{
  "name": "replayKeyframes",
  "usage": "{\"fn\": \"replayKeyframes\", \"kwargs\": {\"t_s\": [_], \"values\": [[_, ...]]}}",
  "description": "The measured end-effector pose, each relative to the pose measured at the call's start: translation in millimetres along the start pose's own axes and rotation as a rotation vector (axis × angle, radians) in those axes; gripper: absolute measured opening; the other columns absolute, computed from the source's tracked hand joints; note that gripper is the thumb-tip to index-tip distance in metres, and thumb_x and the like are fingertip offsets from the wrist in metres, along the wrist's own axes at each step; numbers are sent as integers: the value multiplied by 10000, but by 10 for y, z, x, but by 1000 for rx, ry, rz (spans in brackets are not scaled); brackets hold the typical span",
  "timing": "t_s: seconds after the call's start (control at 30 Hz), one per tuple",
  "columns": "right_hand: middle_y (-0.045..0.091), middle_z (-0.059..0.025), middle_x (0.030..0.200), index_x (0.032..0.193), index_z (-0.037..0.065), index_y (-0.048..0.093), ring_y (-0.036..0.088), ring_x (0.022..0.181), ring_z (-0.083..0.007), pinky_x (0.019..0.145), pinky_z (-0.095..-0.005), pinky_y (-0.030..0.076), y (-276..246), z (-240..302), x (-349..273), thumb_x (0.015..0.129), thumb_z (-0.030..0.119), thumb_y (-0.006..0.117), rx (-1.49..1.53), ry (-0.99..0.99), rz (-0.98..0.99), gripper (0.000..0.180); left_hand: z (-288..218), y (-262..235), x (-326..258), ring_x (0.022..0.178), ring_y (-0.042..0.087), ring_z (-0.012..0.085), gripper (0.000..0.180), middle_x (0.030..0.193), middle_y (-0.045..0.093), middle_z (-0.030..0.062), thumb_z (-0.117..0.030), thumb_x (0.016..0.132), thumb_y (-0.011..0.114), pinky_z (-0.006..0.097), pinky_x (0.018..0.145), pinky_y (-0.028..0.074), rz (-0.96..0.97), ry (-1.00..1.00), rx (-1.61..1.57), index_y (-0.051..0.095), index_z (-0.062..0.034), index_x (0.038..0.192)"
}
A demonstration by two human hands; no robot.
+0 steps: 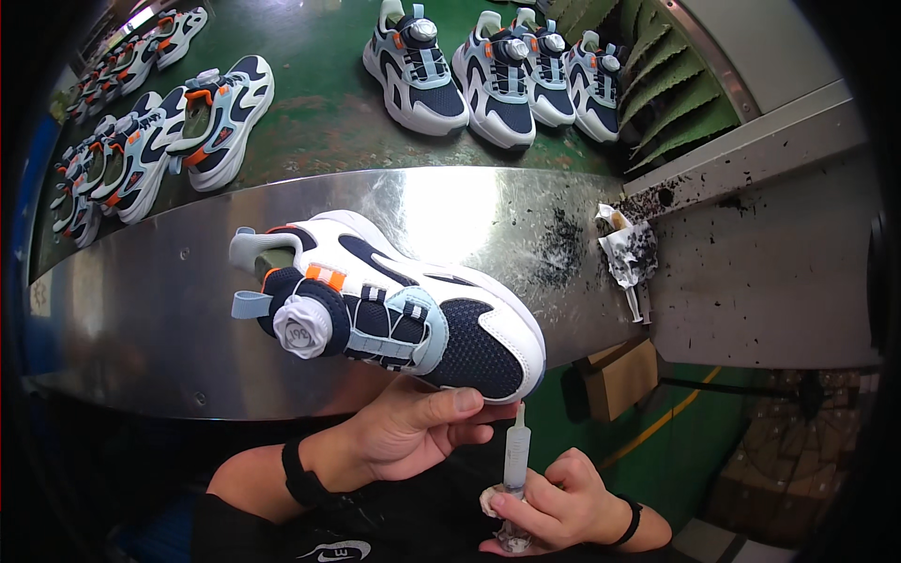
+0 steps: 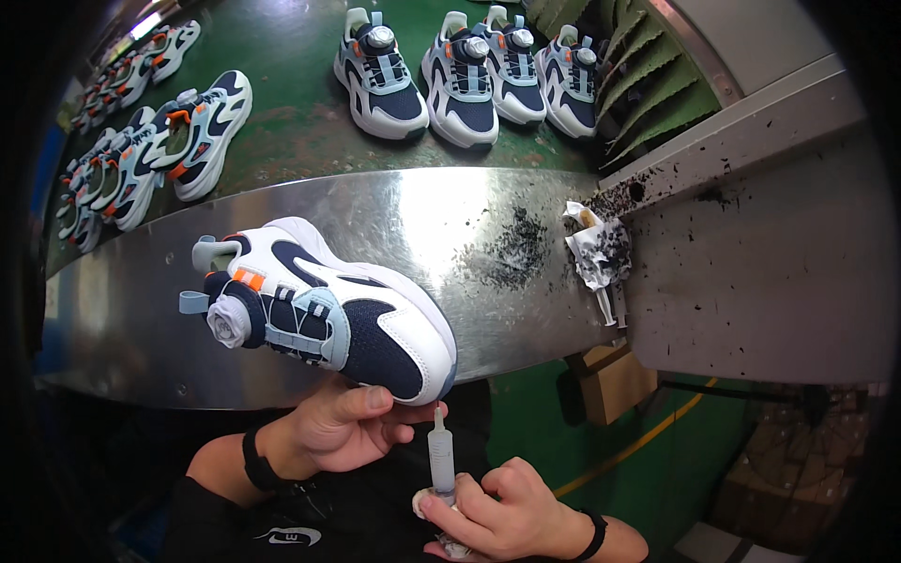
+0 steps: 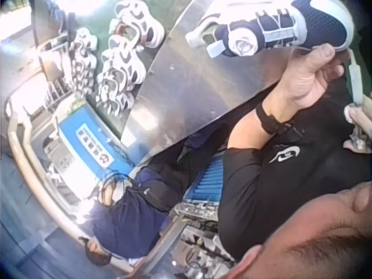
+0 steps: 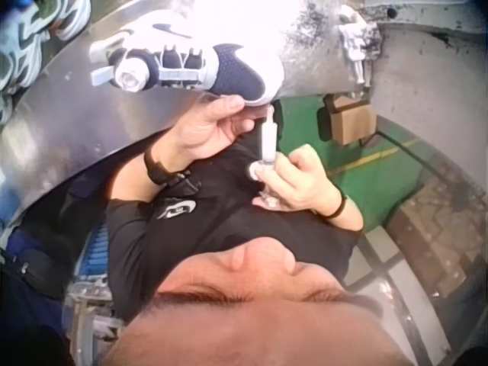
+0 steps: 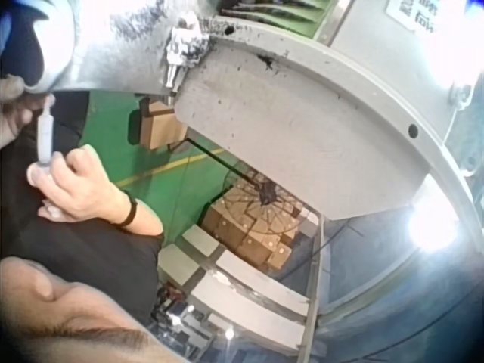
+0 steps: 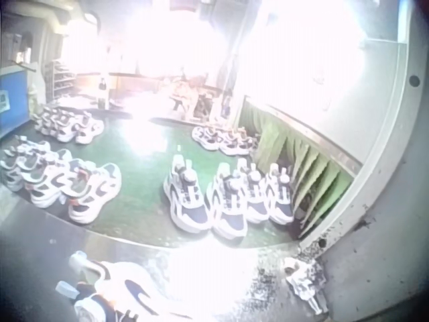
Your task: The person picks up a shoe from a conveyor belt, applies a substance from a syringe into the seams around the sole, and places it back. This process is repeated for multiple shoes, involving rotating the footwear to reach different sides and wiping the syringe tip.
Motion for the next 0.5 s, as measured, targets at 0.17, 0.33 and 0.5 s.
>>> {"fn": "replayKeyframes", "kwargs": {"t_s": [0.17,0.33,0.5], "values": [[541,-83,800,1034,44,586,393,601,-192,552,-303,307,-142,23,-52,692,504,721,82,-97,-127,589,-17,-47,-79,1075,587,228,365,1129,611,113,-33,849,605,287,804,543,13,-37,34,530,-34,1206],[561,-93,966,1204,8,449,476,791,-255,704,-368,356,-45,-383,-72,539,474,828,154,108,-51,896,-73,-263,-604,1051,589,266,524,1138,592,143,33,813,600,387,872,504,-35,-87,117,417,-60,1295],[492,-135,1085,1296,0,369,486,828,-235,765,-366,379,188,-878,-152,545,466,834,405,305,-167,999,46,-509,-1011,1108,560,264,556,1218,552,138,113,807,564,419,952,459,-203,-80,74,408,-61,1312]]}}
Point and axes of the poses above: each hand's wrist, its own x-axis towards the middle knuckle, its own y-axis out of the palm, z = x × y, the point moved 4 cm from there along x, towards the middle knuckle
